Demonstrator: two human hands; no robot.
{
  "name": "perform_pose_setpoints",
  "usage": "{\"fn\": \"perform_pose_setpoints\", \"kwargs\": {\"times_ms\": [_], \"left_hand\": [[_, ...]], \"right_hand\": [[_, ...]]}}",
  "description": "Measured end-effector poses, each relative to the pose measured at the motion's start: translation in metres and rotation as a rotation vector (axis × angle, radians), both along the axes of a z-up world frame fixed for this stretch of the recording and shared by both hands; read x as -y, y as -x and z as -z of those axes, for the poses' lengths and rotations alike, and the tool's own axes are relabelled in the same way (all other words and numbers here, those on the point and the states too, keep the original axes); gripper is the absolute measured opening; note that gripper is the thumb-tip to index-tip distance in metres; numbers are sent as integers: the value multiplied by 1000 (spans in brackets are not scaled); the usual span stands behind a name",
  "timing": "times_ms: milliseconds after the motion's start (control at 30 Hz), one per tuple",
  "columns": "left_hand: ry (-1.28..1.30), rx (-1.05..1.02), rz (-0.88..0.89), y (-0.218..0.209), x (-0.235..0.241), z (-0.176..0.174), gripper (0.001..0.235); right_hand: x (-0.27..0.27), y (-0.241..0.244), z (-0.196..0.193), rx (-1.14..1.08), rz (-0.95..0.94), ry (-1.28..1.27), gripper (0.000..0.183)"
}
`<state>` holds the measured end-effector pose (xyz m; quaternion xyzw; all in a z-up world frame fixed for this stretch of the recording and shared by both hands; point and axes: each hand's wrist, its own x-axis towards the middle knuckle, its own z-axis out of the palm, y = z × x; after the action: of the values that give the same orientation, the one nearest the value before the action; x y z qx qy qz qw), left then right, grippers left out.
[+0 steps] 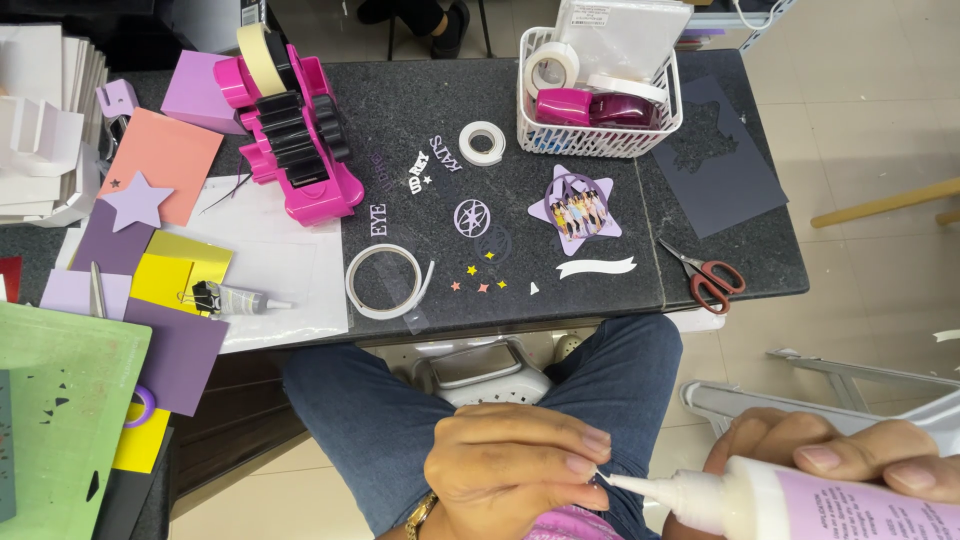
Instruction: Gluing a paper banner and small star decorations onto a purple star-shaped card.
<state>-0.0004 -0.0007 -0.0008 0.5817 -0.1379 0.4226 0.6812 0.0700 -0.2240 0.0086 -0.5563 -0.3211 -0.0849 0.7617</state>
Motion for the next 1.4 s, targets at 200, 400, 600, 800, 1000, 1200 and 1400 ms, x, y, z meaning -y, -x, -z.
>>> {"fn": "perform_pose_setpoints", "kwargs": {"times_ms": [200, 400, 600, 800, 1000, 1200, 1400], "left_hand": [[92, -35, 55, 2, 3, 6, 19], [326, -160, 229, 6, 2, 23, 20], [656, -256, 271, 24, -12, 82, 24], [769, -297, -41, 70, -47, 171, 27], [720, -172, -86, 47, -66, 242, 25], [649, -136, 19, 40, -67, 229, 26], [559, -86, -212, 97, -72, 208, 27]], "right_hand": [[-41, 8, -12, -182, -118, -407, 24], [-47, -23, 8, -586, -445, -785, 55], [-74, -46, 37, -905, -551, -891, 58], [-127, -64, 90, -1197, -533, -826, 51], [-188, -72, 114, -1017, -456, -500, 44], [-236, -107, 156, -403, -161, 298, 73], [-282, -123, 175, -237, -114, 536, 67]]}}
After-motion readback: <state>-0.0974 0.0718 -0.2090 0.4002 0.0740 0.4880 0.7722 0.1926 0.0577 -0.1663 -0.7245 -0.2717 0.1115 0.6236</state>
